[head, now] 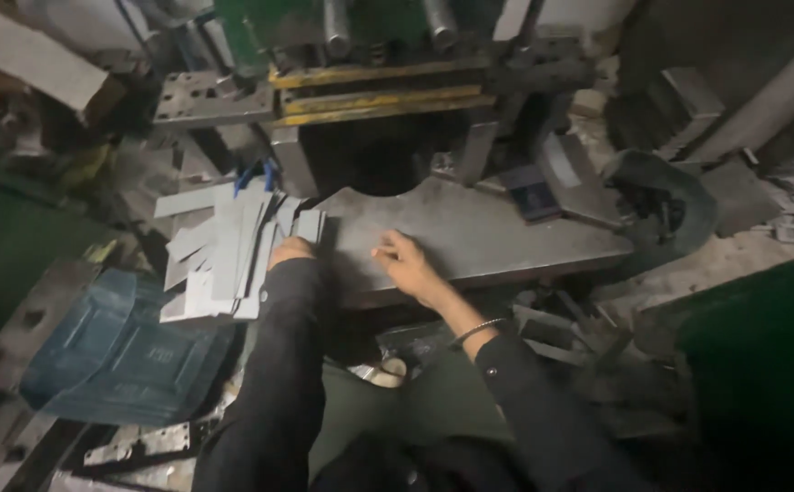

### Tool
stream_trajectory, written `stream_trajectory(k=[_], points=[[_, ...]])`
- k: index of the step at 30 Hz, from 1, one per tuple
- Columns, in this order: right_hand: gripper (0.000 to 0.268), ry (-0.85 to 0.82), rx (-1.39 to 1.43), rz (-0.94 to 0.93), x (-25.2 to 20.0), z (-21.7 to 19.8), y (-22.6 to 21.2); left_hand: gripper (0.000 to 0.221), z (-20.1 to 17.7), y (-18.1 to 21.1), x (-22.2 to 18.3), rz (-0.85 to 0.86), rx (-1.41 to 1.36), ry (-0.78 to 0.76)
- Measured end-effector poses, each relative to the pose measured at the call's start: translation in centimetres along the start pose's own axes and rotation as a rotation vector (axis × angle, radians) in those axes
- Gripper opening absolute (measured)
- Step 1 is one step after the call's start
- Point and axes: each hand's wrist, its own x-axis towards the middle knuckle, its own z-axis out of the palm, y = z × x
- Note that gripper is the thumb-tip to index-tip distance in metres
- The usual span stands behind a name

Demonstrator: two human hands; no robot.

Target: Manually feeding metal sheets into a stamping machine and stacking the processed parts.

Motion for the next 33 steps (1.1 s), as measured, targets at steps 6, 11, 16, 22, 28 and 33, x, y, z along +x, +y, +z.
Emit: stream_trajectory(k=[6, 11, 16, 22, 28, 33], points=[[0.054, -0.001, 0.131, 0.090, -0.4, -0.5, -0.2, 0.027, -13.8, 7.0, -15.0, 0.067, 0.024, -0.103], [0.054, 0.006, 0.185, 0.120, 0.1, -1.2, -0.4, 0.029, -9.9, 3.9, -6.7, -0.026, 0.063, -0.131], [0.049, -0.016, 0.252, 0.121, 0.9, -1.9, 0.9, 0.035, -10.7, 2.3, -7.2, -0.014, 0.106, -0.134], [0.047, 0.017, 0.276, 0.164, 1.0, -1.7, 0.3, 0.034, -15.5, 4.9, -13.9, 0.019, 0.073, -0.130], [0.048, 0.047, 0.271, 0.136, 1.4, -1.5, 2.0, 0.037, -14.3, 4.7, -14.5, 0.053, 0.108, -0.164], [0.048, 0.032, 0.291, 0.114, 1.2, -1.5, 1.5, 0.039, -14.4, 3.5, -13.5, 0.034, 0.055, -0.150]])
